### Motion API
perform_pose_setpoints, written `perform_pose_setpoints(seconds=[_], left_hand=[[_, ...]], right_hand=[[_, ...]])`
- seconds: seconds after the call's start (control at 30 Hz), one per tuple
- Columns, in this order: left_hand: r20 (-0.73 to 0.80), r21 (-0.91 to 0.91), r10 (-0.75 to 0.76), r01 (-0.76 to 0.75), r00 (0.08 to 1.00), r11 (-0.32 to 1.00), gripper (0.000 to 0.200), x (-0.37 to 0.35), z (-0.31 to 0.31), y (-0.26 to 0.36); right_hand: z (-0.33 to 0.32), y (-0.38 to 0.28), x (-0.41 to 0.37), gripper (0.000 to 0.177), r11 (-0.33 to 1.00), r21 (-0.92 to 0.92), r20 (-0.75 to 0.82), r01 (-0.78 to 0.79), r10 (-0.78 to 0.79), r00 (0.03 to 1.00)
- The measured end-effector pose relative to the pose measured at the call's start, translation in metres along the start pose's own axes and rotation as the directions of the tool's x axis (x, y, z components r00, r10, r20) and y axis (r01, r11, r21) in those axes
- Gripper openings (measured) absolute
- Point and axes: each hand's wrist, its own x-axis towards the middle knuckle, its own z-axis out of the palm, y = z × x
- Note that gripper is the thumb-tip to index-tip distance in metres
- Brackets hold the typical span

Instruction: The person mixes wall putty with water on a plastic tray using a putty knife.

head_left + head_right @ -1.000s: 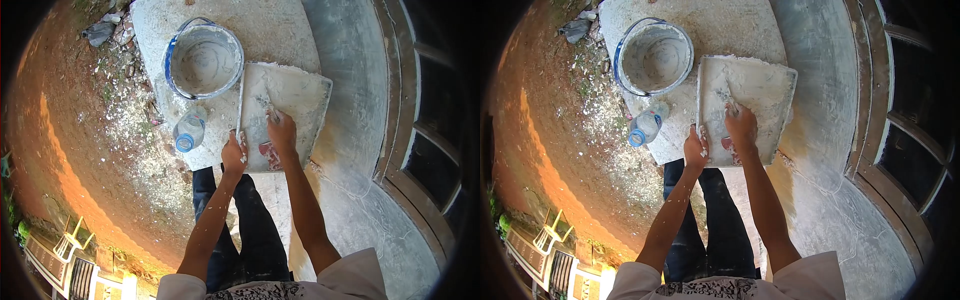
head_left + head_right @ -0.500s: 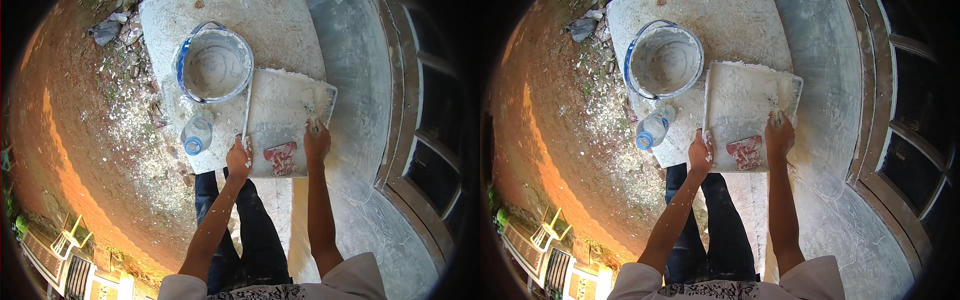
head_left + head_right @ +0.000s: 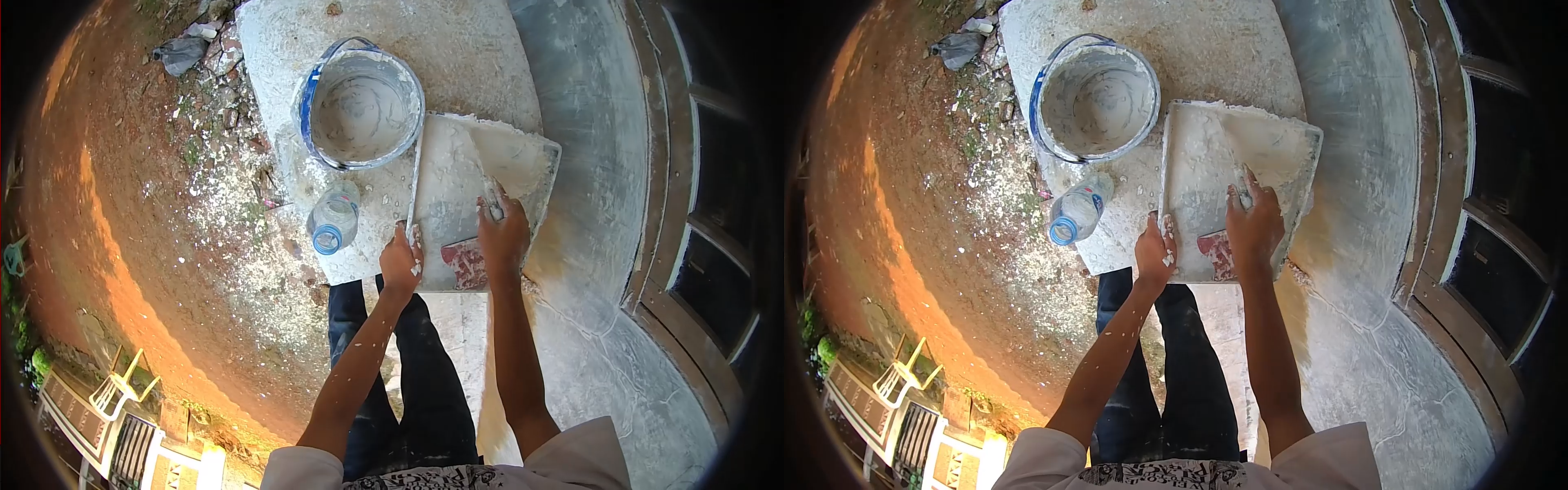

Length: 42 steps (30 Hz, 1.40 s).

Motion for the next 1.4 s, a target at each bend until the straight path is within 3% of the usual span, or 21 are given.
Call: perform_pose_setpoints(seconds=[0.13,0.27,0.43,0.5,0.53,0.6,0.67,0.77,0.83,0.87,0.9,0.93,1.07,1.2,1.3,1.37,1.4], left_hand=[[-0.011,0.019,0.043,-0.042,0.999,0.999,0.051,-0.001,0.006,-0.005],[-0.043,0.025,0.047,-0.046,0.998,0.999,0.054,-0.002,0.009,-0.001],[-0.043,0.052,0.045,-0.042,0.998,0.998,0.051,-0.003,0.008,-0.002],[-0.021,0.032,0.056,-0.055,0.998,0.998,0.051,-0.002,0.008,-0.003],[-0.014,0.013,0.06,-0.06,0.998,0.998,0.051,0.0,0.009,-0.004],[-0.014,0.011,0.033,-0.033,0.999,0.999,0.052,0.0,0.008,-0.002],[-0.029,0.03,0.029,-0.028,0.999,0.999,0.052,-0.002,0.003,0.003],[-0.053,0.031,0.045,-0.044,0.998,0.999,0.051,-0.003,0.007,0.0],[-0.051,0.031,0.047,-0.046,0.998,0.998,0.051,-0.002,0.008,0.0],[-0.036,0.028,0.041,-0.04,0.999,0.999,0.051,-0.002,0.007,0.0],[-0.022,0.027,0.035,-0.035,0.999,0.999,0.051,-0.002,0.006,0.0],[-0.024,0.029,0.036,-0.035,0.999,0.999,0.051,-0.001,0.004,0.001],[-0.029,0.025,0.032,-0.031,0.999,0.999,0.052,-0.003,0.006,0.0],[-0.003,0.014,0.028,-0.028,1.0,1.0,0.049,-0.001,0.007,-0.002],[-0.054,0.029,0.079,-0.078,0.995,0.997,0.049,-0.001,0.008,-0.003],[-0.038,0.036,0.052,-0.05,0.998,0.998,0.051,-0.002,0.004,0.001],[-0.021,0.042,0.028,-0.027,0.999,0.999,0.053,-0.002,0.003,0.003]], right_hand=[[0.01,-0.007,0.014,0.04,0.996,-0.09,-0.006,0.03,-0.031,1.0],[0.021,-0.011,-0.01,0.044,0.98,-0.155,0.108,0.125,-0.109,0.988],[0.032,-0.024,-0.001,0.048,0.989,-0.097,0.035,0.11,-0.107,0.994],[0.03,-0.027,-0.002,0.045,0.966,-0.165,0.146,0.199,-0.176,0.974],[0.023,-0.022,0.0,0.045,0.965,-0.169,0.144,0.2,-0.177,0.974],[0.005,-0.002,0.007,0.041,0.911,-0.197,0.16,0.361,-0.334,0.929],[-0.006,0.018,0.016,0.038,0.877,-0.236,0.075,0.419,-0.414,0.907],[-0.032,0.031,0.025,0.031,0.943,-0.124,0.041,0.309,-0.306,0.951],[-0.025,0.045,0.026,0.025,0.922,0.387,0.208,0.03,-0.119,0.971],[-0.019,0.049,0.023,0.025,0.922,0.387,0.208,0.03,-0.119,0.971],[-0.015,0.043,0.018,0.024,0.803,0.522,0.42,-0.288,0.052,0.906],[-0.009,0.036,0.013,0.026,0.592,0.555,0.633,-0.584,0.155,0.758],[0.042,0.004,0.007,0.022,0.5,0.729,0.448,-0.467,0.167,0.878],[0.045,-0.027,0.014,0.021,0.44,0.741,0.458,-0.508,0.223,0.861],[0.046,-0.02,0.016,0.023,0.523,0.726,0.409,-0.446,0.192,0.892],[0.039,-0.003,0.014,0.032,0.876,0.481,0.063,0.034,-0.073,0.995],[0.023,-0.007,0.01,0.032,0.878,0.478,0.065,0.035,-0.075,0.995]])
